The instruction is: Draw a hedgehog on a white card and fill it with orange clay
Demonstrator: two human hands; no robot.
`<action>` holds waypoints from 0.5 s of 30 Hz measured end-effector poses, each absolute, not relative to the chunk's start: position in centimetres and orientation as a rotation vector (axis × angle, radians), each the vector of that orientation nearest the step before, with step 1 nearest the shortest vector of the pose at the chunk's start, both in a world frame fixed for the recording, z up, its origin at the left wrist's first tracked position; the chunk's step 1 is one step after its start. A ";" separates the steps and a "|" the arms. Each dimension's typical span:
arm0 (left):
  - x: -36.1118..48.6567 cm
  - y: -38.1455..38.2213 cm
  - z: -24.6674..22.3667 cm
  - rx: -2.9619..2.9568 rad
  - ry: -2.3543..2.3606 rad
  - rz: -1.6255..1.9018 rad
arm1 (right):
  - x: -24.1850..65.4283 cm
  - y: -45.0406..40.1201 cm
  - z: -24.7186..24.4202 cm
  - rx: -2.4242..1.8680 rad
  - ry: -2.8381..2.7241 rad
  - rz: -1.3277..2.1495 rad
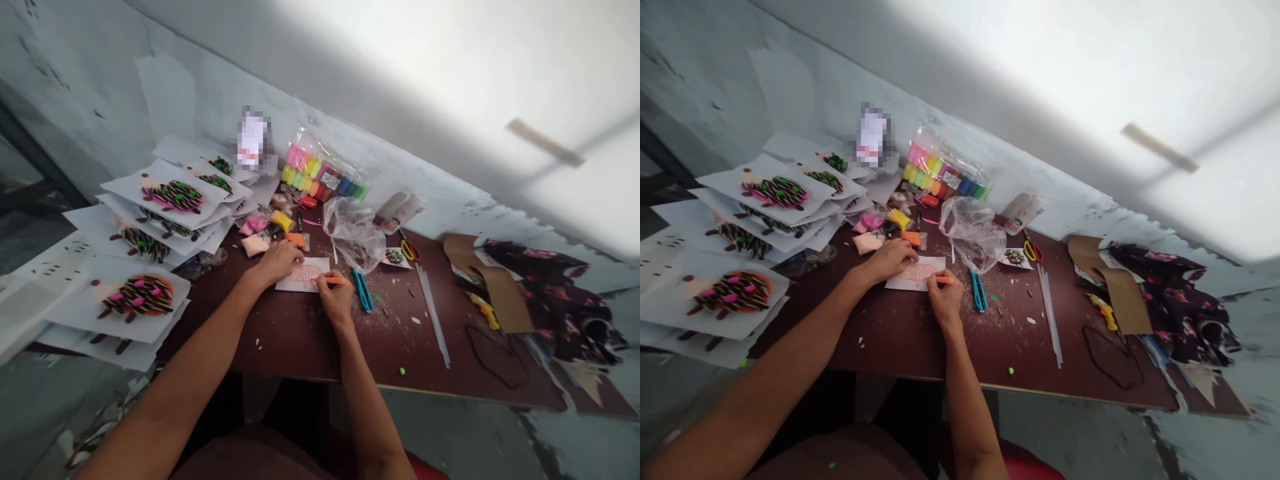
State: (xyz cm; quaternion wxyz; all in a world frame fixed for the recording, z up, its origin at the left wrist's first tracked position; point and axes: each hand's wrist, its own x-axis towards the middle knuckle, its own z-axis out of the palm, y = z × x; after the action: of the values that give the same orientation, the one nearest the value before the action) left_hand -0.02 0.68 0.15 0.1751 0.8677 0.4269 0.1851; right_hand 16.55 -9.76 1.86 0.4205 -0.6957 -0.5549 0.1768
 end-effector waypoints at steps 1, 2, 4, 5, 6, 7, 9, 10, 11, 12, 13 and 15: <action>0.0 0.7 0.1 2.454 1.207 0.531 | 16.5 -9.8 1.9 -1.749 -1.388 0.442; 0.0 0.7 0.0 2.451 1.202 0.539 | 16.5 -9.8 1.9 -1.752 -1.387 0.443; -0.1 0.8 -0.1 2.455 1.191 0.553 | 16.5 -9.8 1.9 -1.746 -1.390 0.454; -0.1 0.8 -0.2 2.460 1.188 0.558 | 16.5 -9.8 1.9 -1.739 -1.390 0.456; -0.1 0.8 -0.2 2.465 1.188 0.559 | 16.5 -9.9 1.9 -1.733 -1.386 0.455; -0.1 0.8 -0.3 2.468 1.190 0.559 | 16.5 -10.0 1.9 -1.730 -1.380 0.452; 0.0 0.8 -0.2 2.473 1.201 0.550 | 16.5 -10.2 1.9 -1.734 -1.368 0.443; 0.0 0.7 -0.2 2.475 1.207 0.542 | 16.4 -10.3 1.9 -1.736 -1.365 0.440; 0.0 0.7 -0.1 2.475 1.212 0.532 | 16.4 -10.4 1.9 -1.737 -1.364 0.438; 0.0 0.7 -0.1 2.473 1.216 0.524 | 16.4 -10.5 1.8 -1.736 -1.363 0.436; 0.0 0.7 0.0 2.470 1.217 0.519 | 16.4 -10.5 1.8 -1.735 -1.361 0.432; 0.1 0.6 0.1 2.462 1.217 0.522 | 16.4 -10.5 1.8 -1.738 -1.362 0.426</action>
State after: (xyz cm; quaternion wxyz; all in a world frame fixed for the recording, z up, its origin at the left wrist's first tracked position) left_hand 0.06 0.61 0.09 0.1723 0.8675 0.4289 0.1839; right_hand 16.43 -10.52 1.82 0.4316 -0.6971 -0.5464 0.1709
